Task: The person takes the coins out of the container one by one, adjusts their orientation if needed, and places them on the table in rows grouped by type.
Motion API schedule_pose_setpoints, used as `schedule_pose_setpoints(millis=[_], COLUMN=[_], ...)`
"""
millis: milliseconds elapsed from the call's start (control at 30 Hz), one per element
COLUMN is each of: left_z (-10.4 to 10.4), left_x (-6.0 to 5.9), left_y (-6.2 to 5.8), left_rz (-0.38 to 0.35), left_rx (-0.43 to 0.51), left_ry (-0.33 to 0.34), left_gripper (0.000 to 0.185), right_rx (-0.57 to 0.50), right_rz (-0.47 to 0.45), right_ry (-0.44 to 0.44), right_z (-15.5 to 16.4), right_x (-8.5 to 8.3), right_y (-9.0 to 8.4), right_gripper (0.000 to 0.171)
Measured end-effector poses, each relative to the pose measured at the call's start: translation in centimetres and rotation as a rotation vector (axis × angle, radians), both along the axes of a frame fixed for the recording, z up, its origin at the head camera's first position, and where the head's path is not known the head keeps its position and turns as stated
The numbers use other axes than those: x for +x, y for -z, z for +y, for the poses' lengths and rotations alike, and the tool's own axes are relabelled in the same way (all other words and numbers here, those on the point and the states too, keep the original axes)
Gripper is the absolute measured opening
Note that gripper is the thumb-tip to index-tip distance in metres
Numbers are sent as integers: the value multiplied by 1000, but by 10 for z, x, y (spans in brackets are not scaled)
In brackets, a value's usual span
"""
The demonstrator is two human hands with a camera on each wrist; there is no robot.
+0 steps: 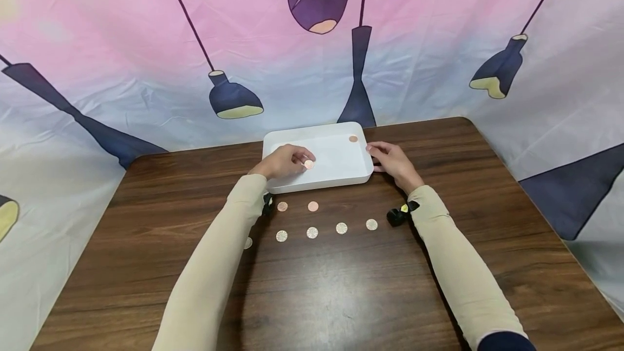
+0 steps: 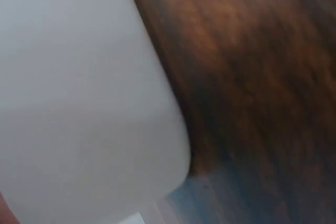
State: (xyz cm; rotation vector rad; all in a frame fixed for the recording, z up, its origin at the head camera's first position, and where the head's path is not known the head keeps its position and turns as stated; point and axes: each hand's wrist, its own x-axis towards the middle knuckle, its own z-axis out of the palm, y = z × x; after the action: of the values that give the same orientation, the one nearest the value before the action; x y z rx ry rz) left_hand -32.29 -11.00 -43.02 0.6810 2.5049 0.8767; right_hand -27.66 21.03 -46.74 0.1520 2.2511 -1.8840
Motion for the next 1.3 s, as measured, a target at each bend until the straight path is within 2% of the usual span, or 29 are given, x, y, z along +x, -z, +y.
schedule_pose_setpoints(millis=[233, 433, 567, 867, 1067, 1300], left_z=[-2, -5, -3, 4, 11, 26], left_x=[-1, -2, 1, 30, 52, 77], left_y=[3, 2, -2, -20, -23, -26], left_rz=[61, 36, 40, 84, 146, 176], left_rx=[-8, 16, 40, 108, 110, 117], left_ry=[78, 88, 114, 166, 215, 205], left_gripper=[33, 35, 36, 35, 31, 30], right_rx=[-6, -9, -6, 16, 5, 34], right_rz=[-20, -30, -29, -13, -8, 2], right_ry=[-4, -13, -13, -3, -16, -14], right_z=[0, -1, -2, -3, -7, -3], right_x=[0, -2, -2, -1, -1, 3], right_y=[-1, -1, -2, 1, 4, 1], right_gripper=[53, 54, 53, 52, 50, 51])
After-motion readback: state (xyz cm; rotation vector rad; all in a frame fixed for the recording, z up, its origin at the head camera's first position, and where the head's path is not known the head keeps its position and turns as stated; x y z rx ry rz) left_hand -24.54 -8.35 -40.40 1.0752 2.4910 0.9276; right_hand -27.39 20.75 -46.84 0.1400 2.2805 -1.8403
